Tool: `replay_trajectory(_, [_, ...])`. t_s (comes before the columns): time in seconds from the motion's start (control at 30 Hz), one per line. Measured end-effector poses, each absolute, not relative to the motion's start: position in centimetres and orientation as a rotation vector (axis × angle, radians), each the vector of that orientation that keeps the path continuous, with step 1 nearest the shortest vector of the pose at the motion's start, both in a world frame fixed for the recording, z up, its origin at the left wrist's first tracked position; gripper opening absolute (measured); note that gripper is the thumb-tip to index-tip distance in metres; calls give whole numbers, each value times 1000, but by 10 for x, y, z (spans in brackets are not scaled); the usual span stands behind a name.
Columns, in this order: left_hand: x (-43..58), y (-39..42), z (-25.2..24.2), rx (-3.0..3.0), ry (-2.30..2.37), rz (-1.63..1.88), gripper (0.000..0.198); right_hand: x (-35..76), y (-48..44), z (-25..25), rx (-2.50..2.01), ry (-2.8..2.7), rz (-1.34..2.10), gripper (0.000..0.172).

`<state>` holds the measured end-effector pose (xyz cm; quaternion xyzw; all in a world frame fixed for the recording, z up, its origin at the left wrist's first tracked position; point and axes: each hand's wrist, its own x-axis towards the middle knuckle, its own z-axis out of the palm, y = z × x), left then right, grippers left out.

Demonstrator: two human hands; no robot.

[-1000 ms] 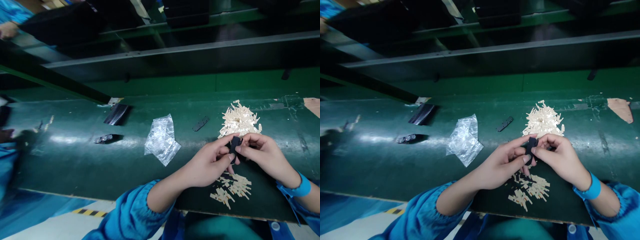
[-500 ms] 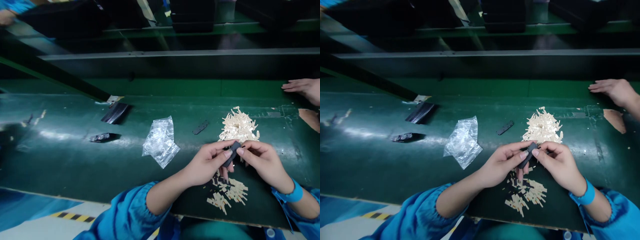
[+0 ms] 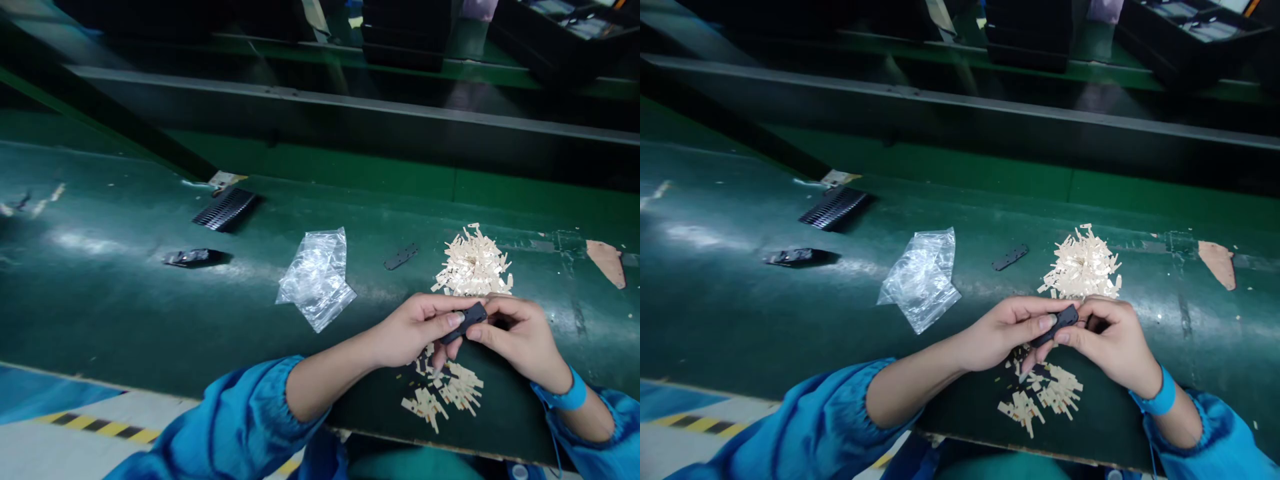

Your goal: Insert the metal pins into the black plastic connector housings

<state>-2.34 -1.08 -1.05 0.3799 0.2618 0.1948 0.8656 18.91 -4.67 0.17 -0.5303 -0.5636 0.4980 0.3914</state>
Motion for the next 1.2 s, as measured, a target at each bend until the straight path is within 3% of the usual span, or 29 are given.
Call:
replay_trajectory(0.27, [-24, -8, -12, 776, 604, 420, 50, 198, -50, 7, -1294, -1343, 1118, 7])
replay_trajectory(0.63, [-25, -6, -7, 785, 559, 388, 52, 198, -46, 10, -1375, -1260, 1204, 22])
replay_trajectory(1.2, [-27, -8, -5, 773, 557, 361, 46, 199, -52, 7, -1217, -1237, 1360, 14])
